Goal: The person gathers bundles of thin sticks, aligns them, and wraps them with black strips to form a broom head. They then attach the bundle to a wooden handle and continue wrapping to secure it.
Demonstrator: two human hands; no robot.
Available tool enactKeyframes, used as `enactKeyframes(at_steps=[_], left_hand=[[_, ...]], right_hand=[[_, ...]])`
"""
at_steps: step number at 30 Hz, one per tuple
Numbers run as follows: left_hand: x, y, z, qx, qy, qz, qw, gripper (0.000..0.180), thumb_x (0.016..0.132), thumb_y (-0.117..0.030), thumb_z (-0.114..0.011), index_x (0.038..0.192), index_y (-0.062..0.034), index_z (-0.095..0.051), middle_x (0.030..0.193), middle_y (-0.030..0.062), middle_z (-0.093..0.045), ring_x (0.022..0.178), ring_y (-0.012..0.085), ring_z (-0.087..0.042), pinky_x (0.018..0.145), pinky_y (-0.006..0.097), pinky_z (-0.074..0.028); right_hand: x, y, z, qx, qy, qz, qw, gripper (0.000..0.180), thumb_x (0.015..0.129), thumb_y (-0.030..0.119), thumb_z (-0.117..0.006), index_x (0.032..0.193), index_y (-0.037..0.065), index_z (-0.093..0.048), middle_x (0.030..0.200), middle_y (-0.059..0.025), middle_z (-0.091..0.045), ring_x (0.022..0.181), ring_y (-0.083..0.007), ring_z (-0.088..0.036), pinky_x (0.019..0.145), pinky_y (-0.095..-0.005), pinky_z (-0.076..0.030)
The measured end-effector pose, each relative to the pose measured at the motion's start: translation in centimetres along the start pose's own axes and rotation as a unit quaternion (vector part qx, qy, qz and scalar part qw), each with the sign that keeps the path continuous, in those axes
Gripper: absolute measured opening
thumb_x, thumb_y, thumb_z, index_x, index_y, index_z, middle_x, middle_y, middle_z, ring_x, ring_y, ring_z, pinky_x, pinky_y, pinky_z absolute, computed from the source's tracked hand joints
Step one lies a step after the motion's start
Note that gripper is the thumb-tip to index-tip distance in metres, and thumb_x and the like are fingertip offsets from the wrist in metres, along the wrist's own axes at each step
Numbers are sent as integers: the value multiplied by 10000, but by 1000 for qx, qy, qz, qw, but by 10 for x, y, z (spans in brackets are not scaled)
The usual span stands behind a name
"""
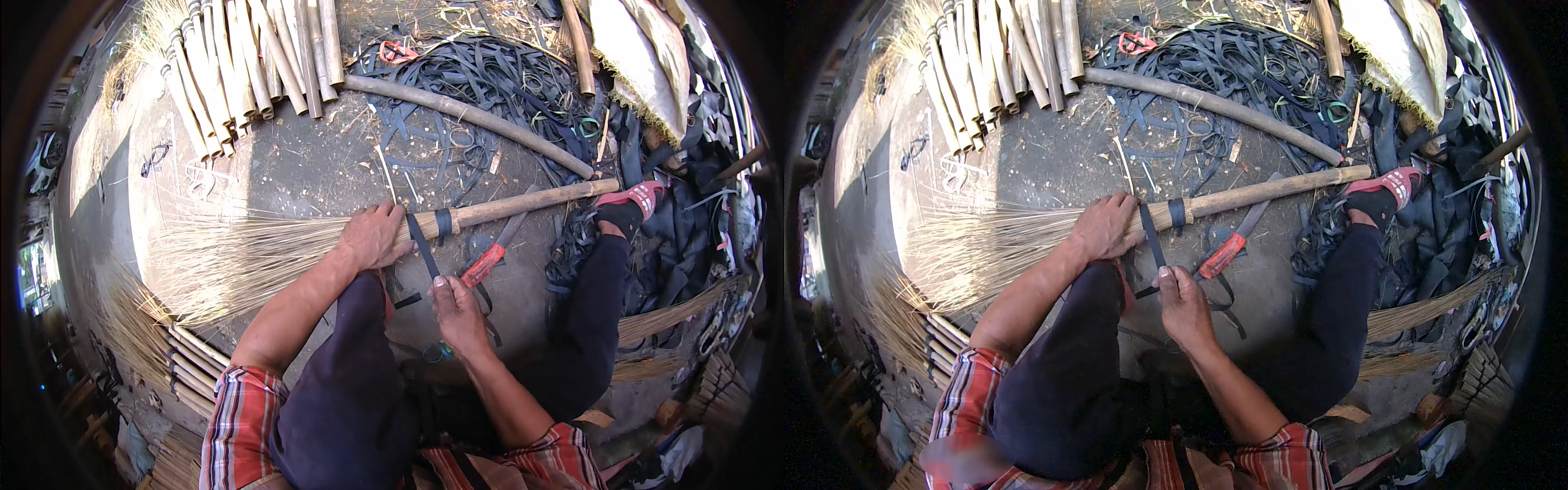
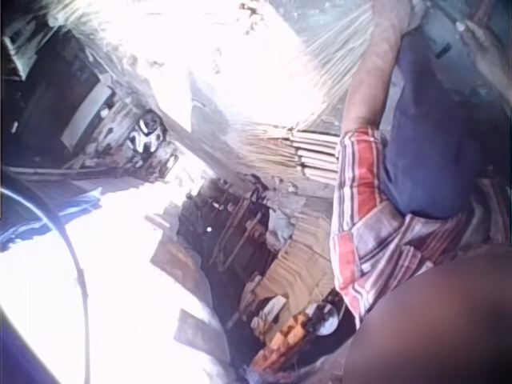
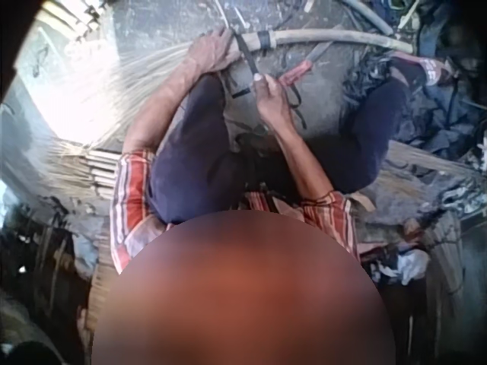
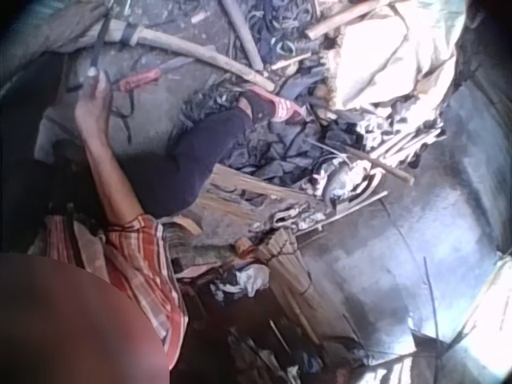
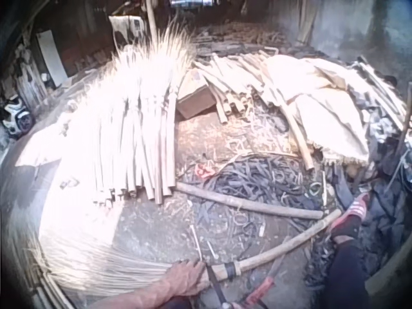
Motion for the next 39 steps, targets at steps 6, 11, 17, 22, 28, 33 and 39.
enactKeyframes(at_steps=[6, 11, 17, 22, 28, 33, 39], left_hand=[[-2, -2, -2, -68, 98, 18, 993, 610, 976, -495, -642, 1318, 2, -548, 1189, 267, -690, 1063, 487, -695, 932, 556, -561], [-7, -11, -8, -9, 37, 24, 999, 584, 991, -449, -648, 1263, 61, -563, 1088, 288, -701, 1031, 448, -724, 890, 546, -584], [5, 5, -22, -39, 56, 20, 997, 542, 993, -424, -638, 1298, 16, -554, 1134, 293, -705, 1033, 472, -715, 928, 554, -568], [7, 7, -17, -54, 76, 25, 995, 547, 995, -459, -611, 1314, -16, -571, 1143, 286, -715, 1055, 485, -705, 943, 566, -558], [-5, 5, 15, -174, 71, 48, 981, 676, 996, -596, -587, 1329, -10, -642, 1132, 280, -734, 1079, 469, -702, 946, 541, -544], [-22, -6, 31, -349, 77, 58, 932, 786, 977, -692, -599, 1319, 11, -684, 1144, 248, -744, 1088, 358, -722, 977, 443, -533], [-40, -35, 39, -491, 87, -12, 867, 592, 891, -460, -856, 1214, 16, -719, 1113, 112, -756, 1025, 173, -701, 945, 334, -527]], right_hand=[[6, 24, 0, -5, 9, 13, 1000, 336, 1139, 299, -495, 936, 57, -611, 709, 17, -473, 660, -80, -451, 603, -305, -394], [2, 24, -7, 6, 7, -43, 999, 313, 1141, 277, -499, 912, 84, -593, 711, 63, -458, 656, -35, -413, 578, -256, -353], [-45, 64, -7, -118, 24, 84, 989, 306, 1115, 217, -505, 891, 14, -558, 693, -88, -506, 634, -178, -486, 620, -375, -424], [-78, 59, -1, -146, 32, 90, 985, 262, 1090, 200, -528, 926, -1, -561, 713, -178, -524, 623, -310, -548, 626, -432, -439], [-63, -17, 4, -123, 80, 28, 989, 284, 1109, 277, -500, 1065, 14, -597, 864, -242, -639, 847, -470, -655, 727, -498, -500], [7, -45, 26, -216, 36, 87, 972, 259, 1094, 280, -522, 1065, 38, -611, 897, -201, -653, 869, -386, -674, 760, -488, -504], [63, -8, 39, -346, -3, 247, 905, 202, 983, 261, -637, 1085, 87, -636, 1000, -166, -719, 982, -436, -686, 809, -534, -520]])
Point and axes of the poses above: each hand's wrist, its own x-axis towards the middle knuckle, its own z-axis out of the back of the hand, y = z × x, the point moved 10 cm from there along x, towards the middle knuckle
